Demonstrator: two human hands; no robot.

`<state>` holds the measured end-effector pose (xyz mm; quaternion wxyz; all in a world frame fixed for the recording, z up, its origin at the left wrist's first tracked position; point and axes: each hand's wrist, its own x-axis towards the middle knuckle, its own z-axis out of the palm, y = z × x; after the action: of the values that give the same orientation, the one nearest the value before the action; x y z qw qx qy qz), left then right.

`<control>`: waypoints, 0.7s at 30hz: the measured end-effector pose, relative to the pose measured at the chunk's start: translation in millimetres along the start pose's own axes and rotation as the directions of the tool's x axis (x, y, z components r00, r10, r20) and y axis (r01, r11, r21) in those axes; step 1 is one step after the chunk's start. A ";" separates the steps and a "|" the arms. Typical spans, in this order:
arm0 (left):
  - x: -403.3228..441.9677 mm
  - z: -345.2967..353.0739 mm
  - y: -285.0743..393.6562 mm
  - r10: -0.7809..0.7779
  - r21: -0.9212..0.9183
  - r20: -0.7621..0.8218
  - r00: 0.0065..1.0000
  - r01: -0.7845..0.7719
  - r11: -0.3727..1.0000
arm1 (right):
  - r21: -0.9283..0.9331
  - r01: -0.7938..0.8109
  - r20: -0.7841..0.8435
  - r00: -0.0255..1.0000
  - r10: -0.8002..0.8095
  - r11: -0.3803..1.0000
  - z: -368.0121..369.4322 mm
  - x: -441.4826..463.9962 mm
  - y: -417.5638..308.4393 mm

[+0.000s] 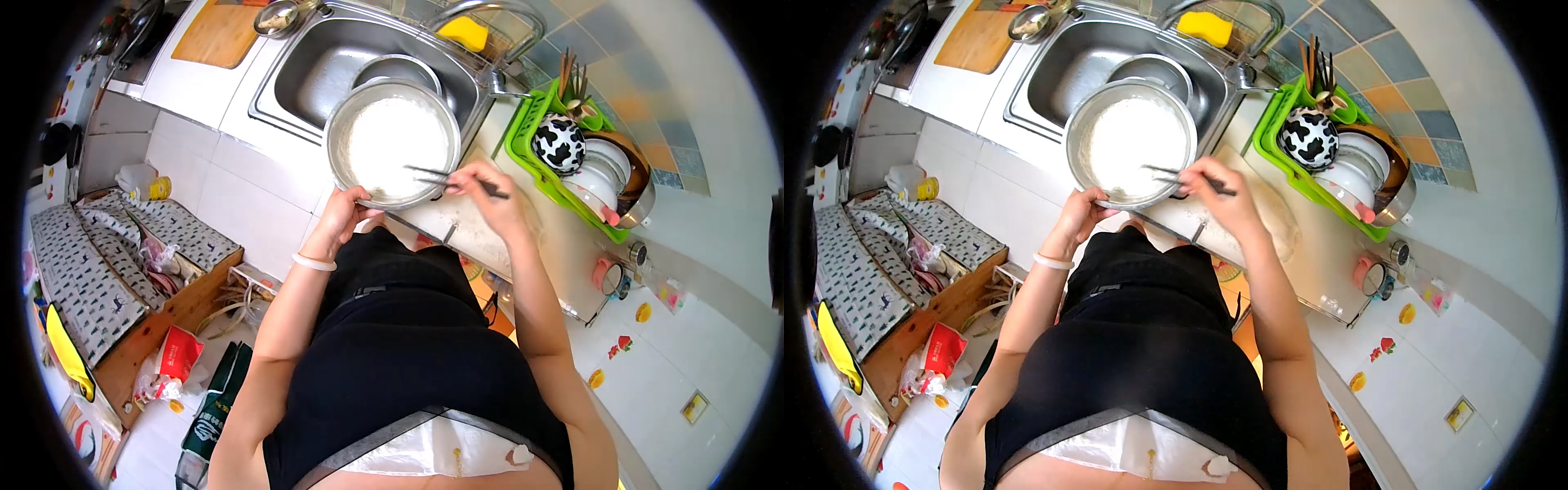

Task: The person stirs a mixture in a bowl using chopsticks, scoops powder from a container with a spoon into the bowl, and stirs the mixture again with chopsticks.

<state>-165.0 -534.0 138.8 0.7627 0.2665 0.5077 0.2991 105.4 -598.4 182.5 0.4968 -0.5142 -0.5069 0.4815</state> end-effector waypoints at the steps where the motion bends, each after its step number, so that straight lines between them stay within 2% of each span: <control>1: -1.1 -0.7 6.7 0.002 0.009 -0.003 1.000 -0.002 1.000 | -0.001 -0.030 -0.071 0.997 0.030 1.000 -1.8 6.4 -5.9; 2: -2.9 0.2 14.0 0.004 0.020 -0.005 1.000 -0.004 1.000 | -0.052 -0.030 -0.162 0.987 0.021 0.998 1.3 14.1 -12.3; 3: -2.5 -0.9 20.3 0.006 0.029 -0.004 1.000 -0.006 1.000 | -0.115 0.052 -0.185 0.980 -0.072 0.992 8.7 22.5 -10.5; 6: 12.7 -19.5 25.8 -0.079 0.060 0.068 0.994 0.075 0.995 | -0.315 0.252 -0.178 0.931 -0.318 0.915 47.0 45.9 -10.6; 9: 13.5 -20.9 35.5 -0.051 0.027 0.079 0.996 0.049 0.998 | -0.244 0.215 -0.039 0.972 -0.232 0.946 74.5 49.9 -19.5; 13: 7.3 -23.8 45.7 -0.035 0.028 0.041 0.999 0.034 0.999 | 0.023 -0.042 0.099 0.994 0.039 0.999 54.2 39.1 -26.9; 14: 1.3 -21.5 49.5 -0.033 0.032 0.024 0.999 0.032 0.999 | -0.081 -0.044 0.078 0.996 0.050 0.996 40.6 39.8 -35.4; 18: -6.9 -19.1 50.3 -0.033 0.045 0.019 0.999 0.032 0.998 | -0.115 -0.057 -0.282 0.959 0.022 0.992 33.7 51.4 -39.3; 21: -9.3 -17.2 40.5 -0.012 -0.004 0.034 0.999 0.012 1.000 | -0.220 0.221 -0.133 0.958 -0.254 0.950 59.7 64.0 -21.4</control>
<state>-191.4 -511.5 167.3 0.7736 0.2668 0.4956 0.2913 46.3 -533.2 201.8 0.5352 -0.5342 -0.5701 0.3212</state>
